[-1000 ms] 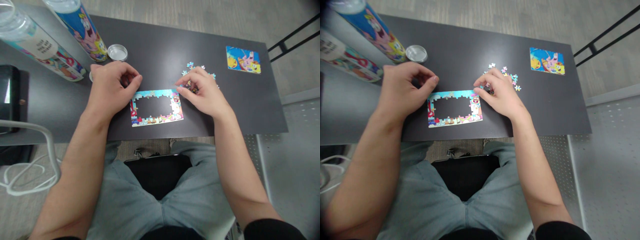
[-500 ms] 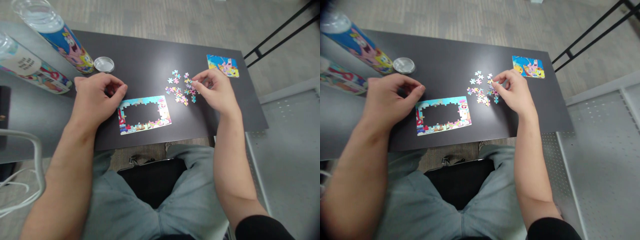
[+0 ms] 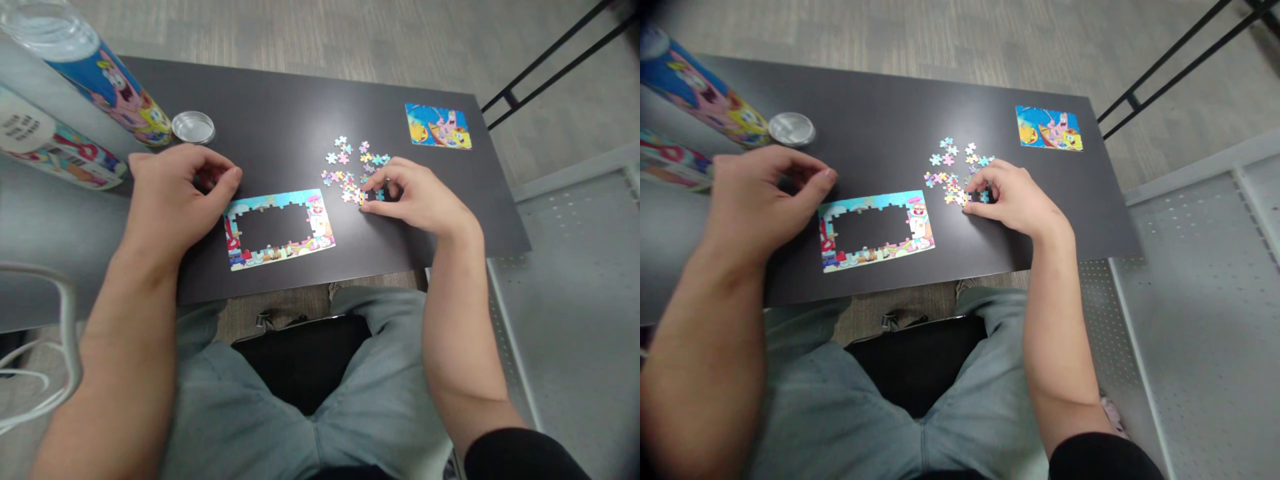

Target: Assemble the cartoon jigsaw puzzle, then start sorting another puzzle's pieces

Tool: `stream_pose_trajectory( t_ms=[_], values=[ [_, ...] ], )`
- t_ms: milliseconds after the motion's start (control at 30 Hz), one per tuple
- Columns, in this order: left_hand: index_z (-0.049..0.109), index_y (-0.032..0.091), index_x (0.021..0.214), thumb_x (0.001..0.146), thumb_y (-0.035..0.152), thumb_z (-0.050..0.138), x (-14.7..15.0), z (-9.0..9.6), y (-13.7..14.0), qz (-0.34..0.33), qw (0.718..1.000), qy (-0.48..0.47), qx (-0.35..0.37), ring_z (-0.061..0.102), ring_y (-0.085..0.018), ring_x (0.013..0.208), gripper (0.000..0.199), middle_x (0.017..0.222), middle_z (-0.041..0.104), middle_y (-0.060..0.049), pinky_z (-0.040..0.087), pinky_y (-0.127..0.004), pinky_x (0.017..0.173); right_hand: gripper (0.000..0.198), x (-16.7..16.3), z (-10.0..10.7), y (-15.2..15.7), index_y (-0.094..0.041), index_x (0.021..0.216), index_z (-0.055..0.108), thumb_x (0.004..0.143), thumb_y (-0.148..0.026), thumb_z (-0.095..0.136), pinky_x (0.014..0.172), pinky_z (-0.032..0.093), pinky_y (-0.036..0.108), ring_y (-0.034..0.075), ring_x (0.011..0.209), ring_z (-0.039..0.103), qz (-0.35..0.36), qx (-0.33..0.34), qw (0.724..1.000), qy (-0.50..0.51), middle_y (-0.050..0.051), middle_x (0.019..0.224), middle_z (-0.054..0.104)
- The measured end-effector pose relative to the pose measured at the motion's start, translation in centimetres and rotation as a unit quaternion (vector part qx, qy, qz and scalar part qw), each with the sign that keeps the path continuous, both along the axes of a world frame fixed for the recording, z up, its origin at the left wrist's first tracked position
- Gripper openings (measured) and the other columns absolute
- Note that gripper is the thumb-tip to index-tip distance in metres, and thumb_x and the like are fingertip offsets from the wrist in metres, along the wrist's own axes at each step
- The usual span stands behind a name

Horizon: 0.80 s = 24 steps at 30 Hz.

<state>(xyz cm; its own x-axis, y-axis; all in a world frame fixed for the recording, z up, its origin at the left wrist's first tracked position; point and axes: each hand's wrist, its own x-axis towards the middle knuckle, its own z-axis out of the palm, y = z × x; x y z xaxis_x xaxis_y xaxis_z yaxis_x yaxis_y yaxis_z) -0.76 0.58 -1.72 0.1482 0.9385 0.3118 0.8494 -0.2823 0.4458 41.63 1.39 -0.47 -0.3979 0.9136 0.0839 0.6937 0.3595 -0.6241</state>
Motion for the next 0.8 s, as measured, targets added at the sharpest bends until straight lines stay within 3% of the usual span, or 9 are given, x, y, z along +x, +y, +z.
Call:
stream_pose_trajectory(
  t_ms=[200, 433, 600, 800],
  values=[
    [0.088, 0.024, 0.105, 0.109, 0.048, 0.072, 0.2, -0.1, 0.0, 0.013, 0.999, -0.043, 0.002, 0.076, -0.025, 0.092, 0.030, 0.096, 0.082, -0.002, 0.048, -0.051, 0.122, 0.029, -0.2, 0.2, -0.1, -0.027, 0.110, 0.092, 0.091, -0.044, 0.106, 0.084, 0.053, 0.044, 0.023, 0.086, 0.060, 0.000, -0.009, 1.000, 0.018, 0.004, 0.104, 0.077],
    [0.090, 0.023, 0.108, 0.113, 0.044, 0.076, 0.3, 0.1, -0.2, 0.018, 0.999, -0.046, -0.015, 0.076, -0.024, 0.094, 0.026, 0.096, 0.080, -0.001, 0.047, -0.051, 0.126, 0.032, -0.7, 1.0, -1.0, -0.030, 0.100, 0.086, 0.098, -0.059, 0.101, 0.073, 0.045, 0.042, 0.022, 0.075, 0.055, -0.019, -0.066, 0.996, 0.053, 0.000, 0.085, 0.071],
    [0.090, 0.023, 0.107, 0.112, 0.043, 0.076, 0.3, 0.0, -0.2, 0.014, 0.999, -0.051, -0.012, 0.075, -0.023, 0.092, 0.025, 0.094, 0.078, 0.000, 0.046, -0.053, 0.129, 0.043, -1.9, 2.0, -1.3, -0.030, 0.101, 0.087, 0.097, -0.070, 0.103, 0.073, 0.053, 0.044, 0.023, 0.080, 0.064, -0.016, -0.092, 0.990, 0.103, 0.005, 0.101, 0.086],
    [0.090, 0.023, 0.106, 0.111, 0.044, 0.077, 0.4, 0.1, -0.2, 0.020, 0.998, -0.052, -0.013, 0.075, -0.024, 0.092, 0.025, 0.095, 0.080, 0.000, 0.045, -0.054, 0.131, 0.039, -2.7, 2.4, -1.5, -0.030, 0.105, 0.090, 0.098, -0.067, 0.103, 0.079, 0.059, 0.047, 0.026, 0.086, 0.073, -0.016, -0.108, 0.984, 0.142, 0.006, 0.100, 0.088]
  ],
)
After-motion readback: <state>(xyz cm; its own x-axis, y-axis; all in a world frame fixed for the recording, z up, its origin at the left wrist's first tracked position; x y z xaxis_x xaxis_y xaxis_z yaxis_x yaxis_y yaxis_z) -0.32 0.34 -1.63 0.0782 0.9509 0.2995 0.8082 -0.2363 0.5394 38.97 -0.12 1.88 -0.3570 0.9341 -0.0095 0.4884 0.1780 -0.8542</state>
